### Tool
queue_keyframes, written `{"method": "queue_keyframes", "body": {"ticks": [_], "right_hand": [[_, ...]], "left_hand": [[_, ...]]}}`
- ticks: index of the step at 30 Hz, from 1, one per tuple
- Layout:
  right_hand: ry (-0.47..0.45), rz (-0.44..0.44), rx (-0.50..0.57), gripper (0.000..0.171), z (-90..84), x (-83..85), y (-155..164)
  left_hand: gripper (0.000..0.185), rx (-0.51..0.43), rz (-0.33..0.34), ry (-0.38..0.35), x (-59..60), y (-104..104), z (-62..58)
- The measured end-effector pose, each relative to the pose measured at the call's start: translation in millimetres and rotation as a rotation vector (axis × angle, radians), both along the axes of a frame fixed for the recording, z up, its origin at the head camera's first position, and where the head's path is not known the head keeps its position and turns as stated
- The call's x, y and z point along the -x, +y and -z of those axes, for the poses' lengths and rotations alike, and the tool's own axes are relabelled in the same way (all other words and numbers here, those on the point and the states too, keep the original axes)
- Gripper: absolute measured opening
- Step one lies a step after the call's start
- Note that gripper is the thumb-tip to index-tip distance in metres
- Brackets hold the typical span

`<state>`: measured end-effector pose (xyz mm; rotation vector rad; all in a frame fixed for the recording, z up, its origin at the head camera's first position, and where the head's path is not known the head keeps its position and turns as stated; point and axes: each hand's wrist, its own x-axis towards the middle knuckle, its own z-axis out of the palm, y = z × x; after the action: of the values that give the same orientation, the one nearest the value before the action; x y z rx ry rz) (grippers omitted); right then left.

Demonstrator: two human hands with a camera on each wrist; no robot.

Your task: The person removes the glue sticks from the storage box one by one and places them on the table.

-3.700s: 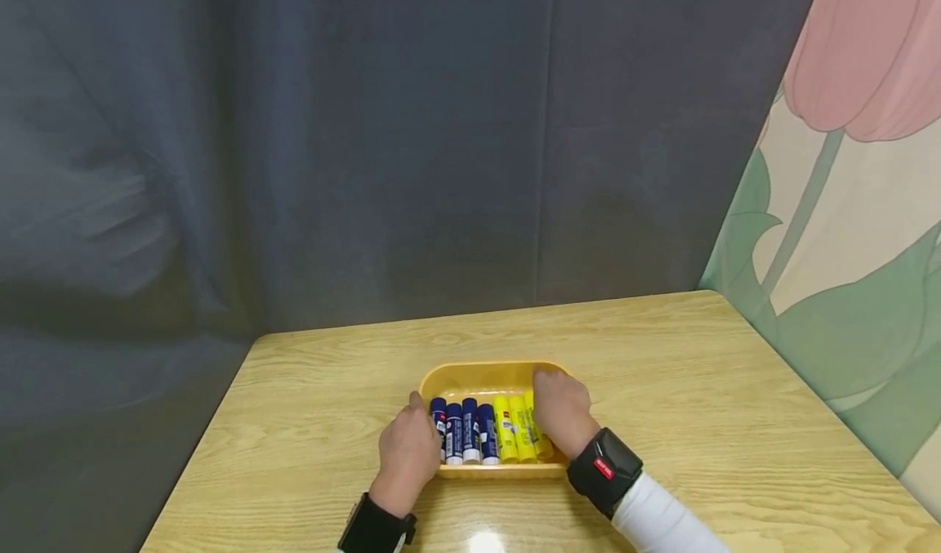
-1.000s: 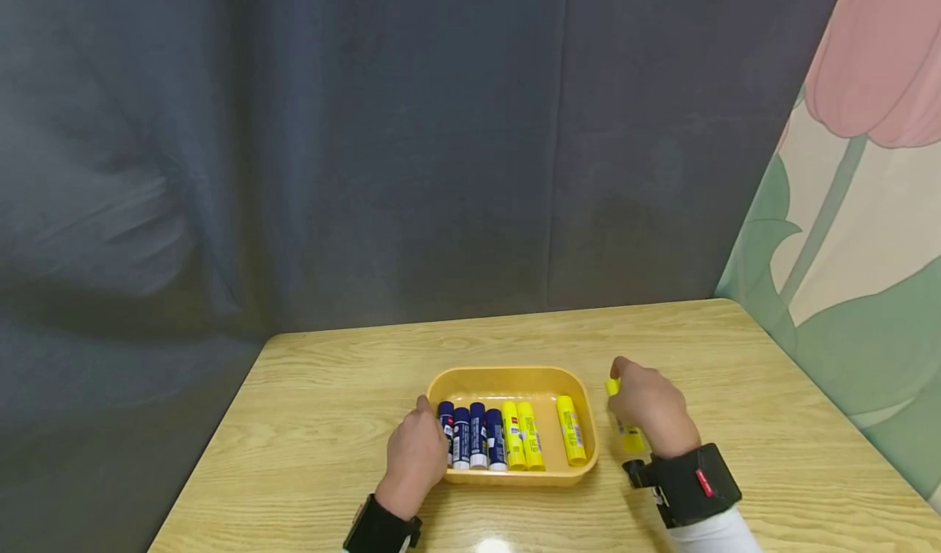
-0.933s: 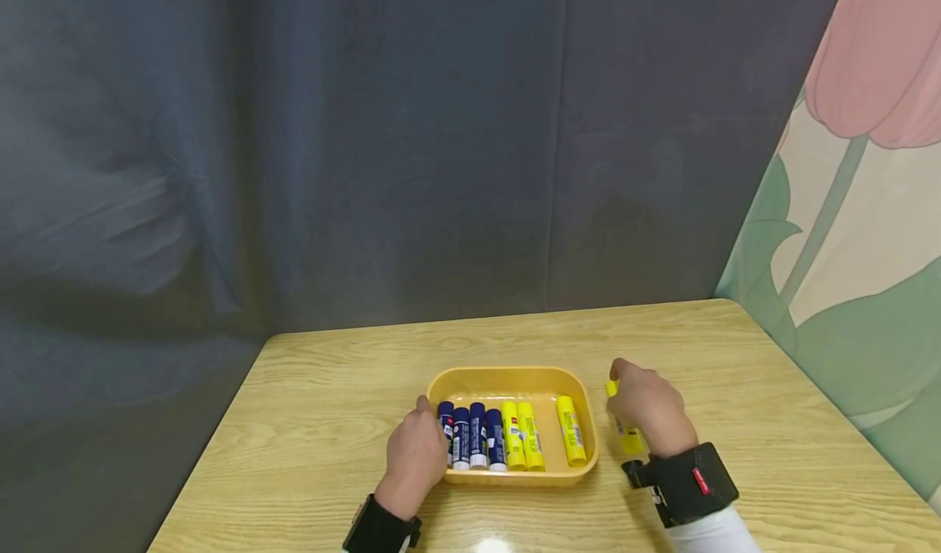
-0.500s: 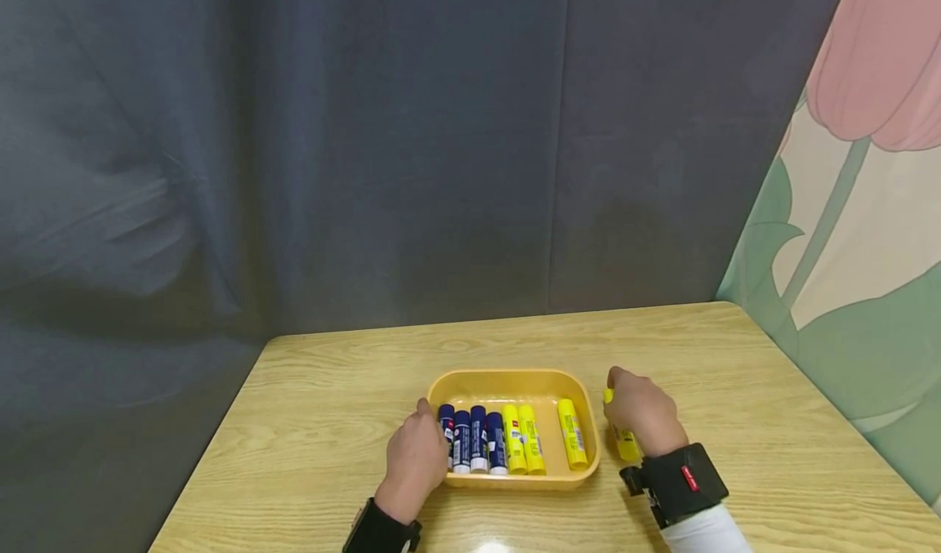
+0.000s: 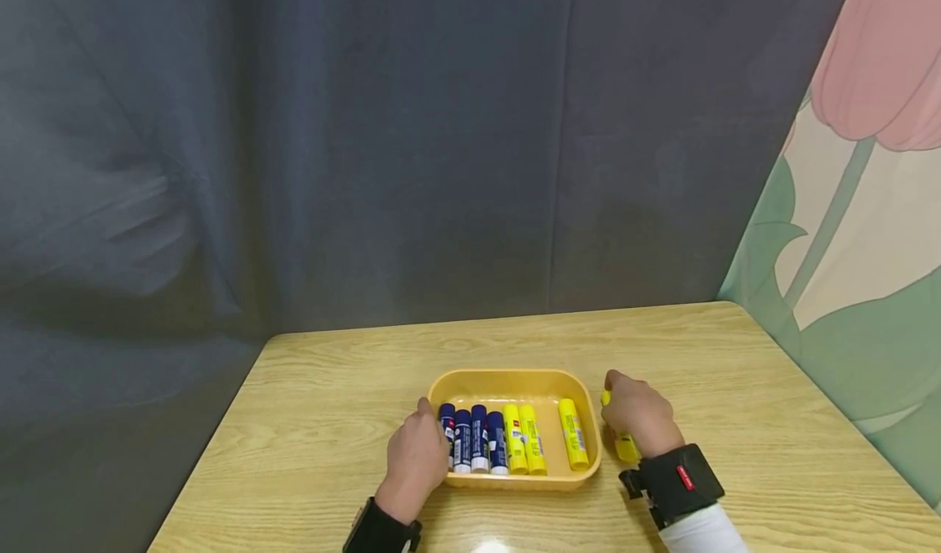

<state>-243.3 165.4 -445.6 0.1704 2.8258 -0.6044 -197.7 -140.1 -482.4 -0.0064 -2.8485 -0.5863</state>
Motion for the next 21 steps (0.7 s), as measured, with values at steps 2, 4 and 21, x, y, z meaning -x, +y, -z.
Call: {"method": "queue_keyframes", "body": {"ticks": [2, 4, 21], "right_hand": [[-0.004, 0.001, 0.005, 0.043, -0.1, 0.1, 0.5], [-0.008, 0.003, 0.008, 0.044, -0.2, 0.2, 0.7], [0.001, 0.037, 0.012, 0.055, -14.3, -4.6, 2.9]], "left_hand": [[0.039, -0.001, 0.002, 0.002, 0.0, -0.1, -0.1], [0.039, 0.0, 0.003, 0.004, 0.0, -0.1, -0.2], [0.04, 0.01, -0.005, -0.003, -0.5, 0.1, -0.5]]}}
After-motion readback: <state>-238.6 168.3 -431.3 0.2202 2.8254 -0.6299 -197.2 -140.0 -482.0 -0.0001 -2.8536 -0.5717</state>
